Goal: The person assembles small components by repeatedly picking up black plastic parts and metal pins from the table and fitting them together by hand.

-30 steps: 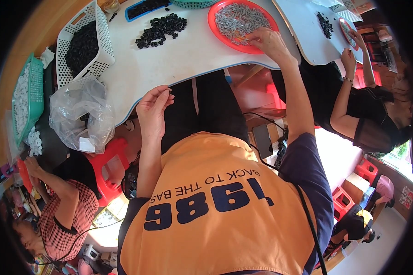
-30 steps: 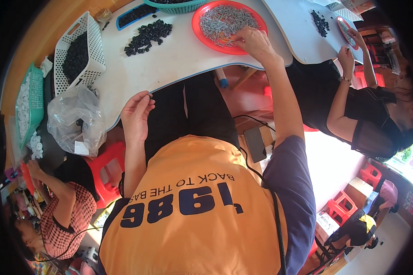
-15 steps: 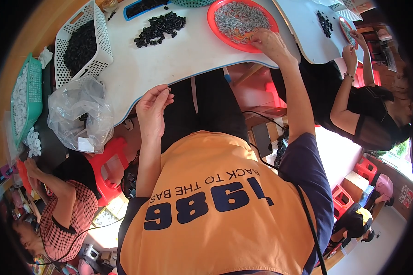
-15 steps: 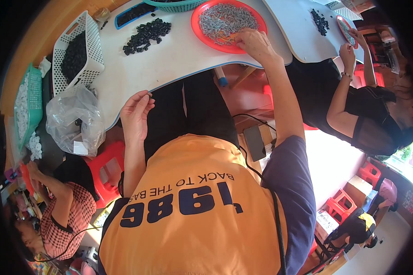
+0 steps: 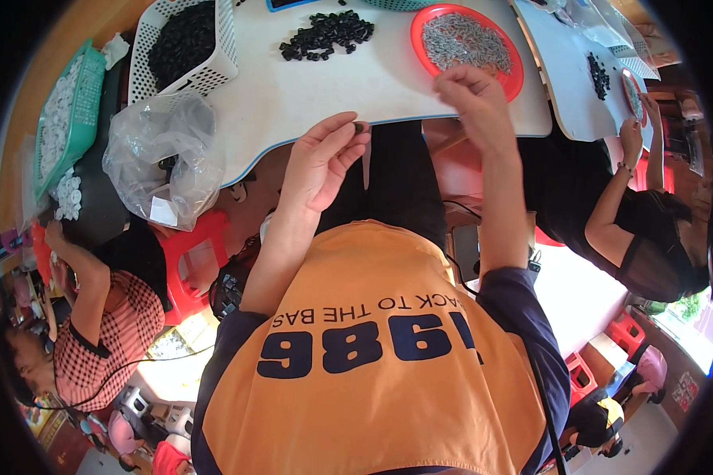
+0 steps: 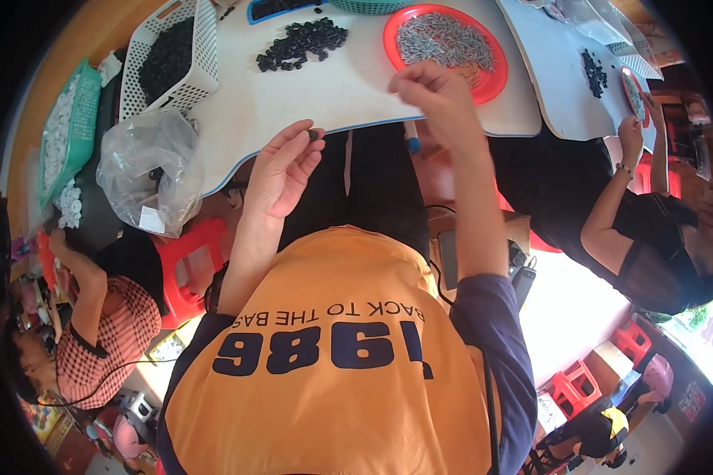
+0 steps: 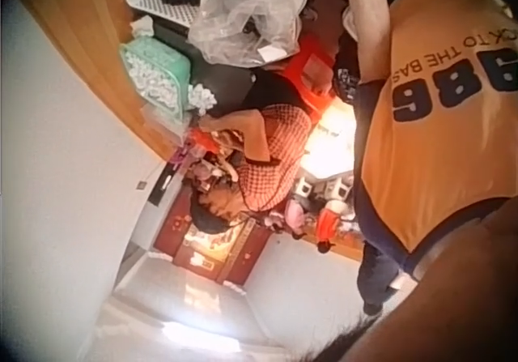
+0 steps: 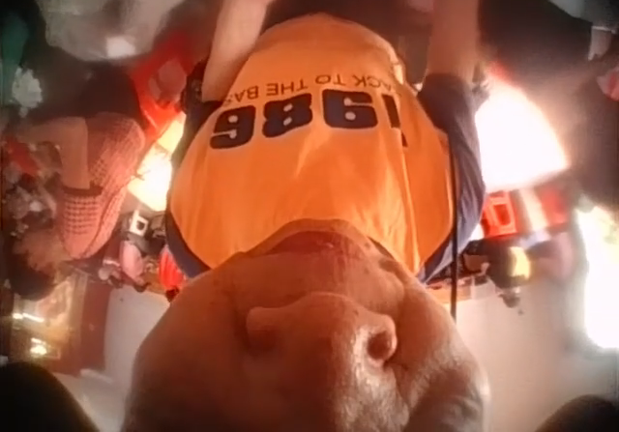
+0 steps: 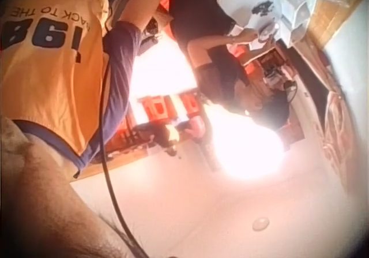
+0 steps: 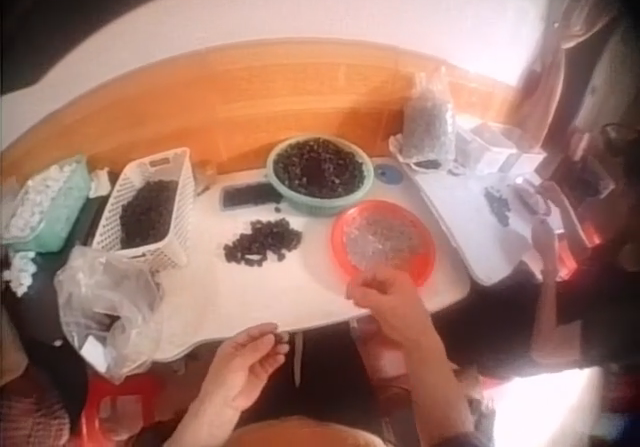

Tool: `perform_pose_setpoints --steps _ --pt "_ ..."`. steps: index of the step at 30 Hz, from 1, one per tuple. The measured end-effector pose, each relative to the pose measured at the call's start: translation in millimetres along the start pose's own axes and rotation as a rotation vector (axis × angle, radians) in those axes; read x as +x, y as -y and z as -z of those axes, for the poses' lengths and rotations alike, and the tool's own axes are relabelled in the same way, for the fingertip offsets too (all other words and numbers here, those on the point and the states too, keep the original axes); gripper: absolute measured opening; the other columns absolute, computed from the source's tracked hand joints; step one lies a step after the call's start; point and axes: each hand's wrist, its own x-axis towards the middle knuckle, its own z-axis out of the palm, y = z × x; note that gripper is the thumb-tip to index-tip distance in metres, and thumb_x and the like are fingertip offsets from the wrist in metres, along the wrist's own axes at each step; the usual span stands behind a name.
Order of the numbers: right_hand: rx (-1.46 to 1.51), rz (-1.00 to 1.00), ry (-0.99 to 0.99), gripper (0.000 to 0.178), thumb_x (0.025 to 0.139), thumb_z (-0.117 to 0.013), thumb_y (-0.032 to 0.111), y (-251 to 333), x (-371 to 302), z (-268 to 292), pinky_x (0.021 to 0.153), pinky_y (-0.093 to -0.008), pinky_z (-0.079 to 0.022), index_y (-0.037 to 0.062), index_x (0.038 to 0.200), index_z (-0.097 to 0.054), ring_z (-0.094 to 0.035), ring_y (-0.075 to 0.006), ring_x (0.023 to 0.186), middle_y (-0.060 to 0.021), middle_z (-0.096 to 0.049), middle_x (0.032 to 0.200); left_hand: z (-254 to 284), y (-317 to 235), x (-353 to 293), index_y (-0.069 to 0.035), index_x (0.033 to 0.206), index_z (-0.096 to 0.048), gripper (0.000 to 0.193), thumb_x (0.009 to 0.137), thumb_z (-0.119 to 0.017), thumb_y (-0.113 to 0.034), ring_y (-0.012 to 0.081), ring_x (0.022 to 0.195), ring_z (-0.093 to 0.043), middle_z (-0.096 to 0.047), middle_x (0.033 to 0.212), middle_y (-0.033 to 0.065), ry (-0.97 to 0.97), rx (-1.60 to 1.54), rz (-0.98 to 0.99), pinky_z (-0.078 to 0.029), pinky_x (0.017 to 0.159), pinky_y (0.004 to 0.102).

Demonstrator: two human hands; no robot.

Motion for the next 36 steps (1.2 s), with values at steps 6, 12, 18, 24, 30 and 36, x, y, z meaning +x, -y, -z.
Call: perform_pose_setpoints --steps 6,12,18,24,30,36 --pt "0.312 -0.048 0.068 0.014 0.089 -0.064 0.004 -9.2 -20.0 -70.1 0.077 -0.0219 -0.046 -0.0011 0.101 -0.070 -0.058 -0.0068 0.085 -0.0026 -0.068 0.092 -12.8 -11.4 -9.7 0.004 0.115 -0.063 0.022 0.094 -0.060 -0.003 0.0227 0.093 -0.070 -0.069 0.103 0.0144 0.055 0.025 -0.089 -0.059 0.083 0.0306" --pt "0.171 0.102 0.150 0.022 0.089 -0.066 0.002 14.9 -33.8 -98.5 0.079 -0.0235 -0.047 -0.0002 0.111 -0.068 -0.058 -0.0070 0.084 -0.0010 -0.067 0.093 -22.9 -20.8 -22.5 0.005 0.119 -0.060 0.027 0.092 -0.059 0.003 0.0203 0.097 -0.068 -0.067 0.106 0.0133 0.012 0.366 -0.278 -0.059 0.085 0.0309" --pt "-0.328 0.172 0.075 0.041 0.081 -0.073 0.003 39.7 -46.5 -108.6 0.071 -0.0242 -0.049 0.0076 0.121 -0.065 -0.051 -0.0076 0.068 0.0006 -0.068 0.084 -31.3 -28.5 -32.7 0.006 0.119 -0.056 0.037 0.084 -0.067 0.011 0.0171 0.095 -0.068 -0.068 0.103 0.0146 -0.003 0.585 -0.432 -0.058 0.085 0.0274" --pt "-0.494 0.181 0.109 0.044 0.078 -0.074 0.004 50.0 -48.9 -110.5 0.067 -0.0239 -0.049 0.0104 0.121 -0.066 -0.051 -0.0078 0.063 0.0004 -0.068 0.080 -30.3 -34.2 -37.9 0.007 0.115 -0.058 0.035 0.082 -0.070 0.011 0.0193 0.096 -0.069 -0.069 0.104 0.0175 -0.034 0.760 -0.433 -0.058 0.085 0.0295" --pt "-0.431 0.053 0.242 0.041 0.080 -0.072 0.006 48.8 -44.0 -104.3 0.072 -0.0246 -0.049 0.0081 0.121 -0.066 -0.053 -0.0067 0.065 -0.0007 -0.068 0.080 -18.3 -39.7 -40.2 0.004 0.109 -0.063 0.029 0.082 -0.071 0.010 0.0174 0.094 -0.069 -0.071 0.100 0.0143 0.053 0.792 -0.341 -0.058 0.085 0.0275" --pt "-0.409 -0.023 0.284 0.040 0.080 -0.073 0.001 34.6 -41.0 -109.2 0.068 -0.0198 -0.045 0.0048 0.119 -0.066 -0.053 -0.0034 0.069 0.0008 -0.067 0.083 -2.9 -37.8 -41.6 0.004 0.103 -0.066 0.023 0.082 -0.070 0.011 0.0177 0.094 -0.069 -0.071 0.100 0.0131 0.024 0.984 -0.400 -0.057 0.085 0.0284"
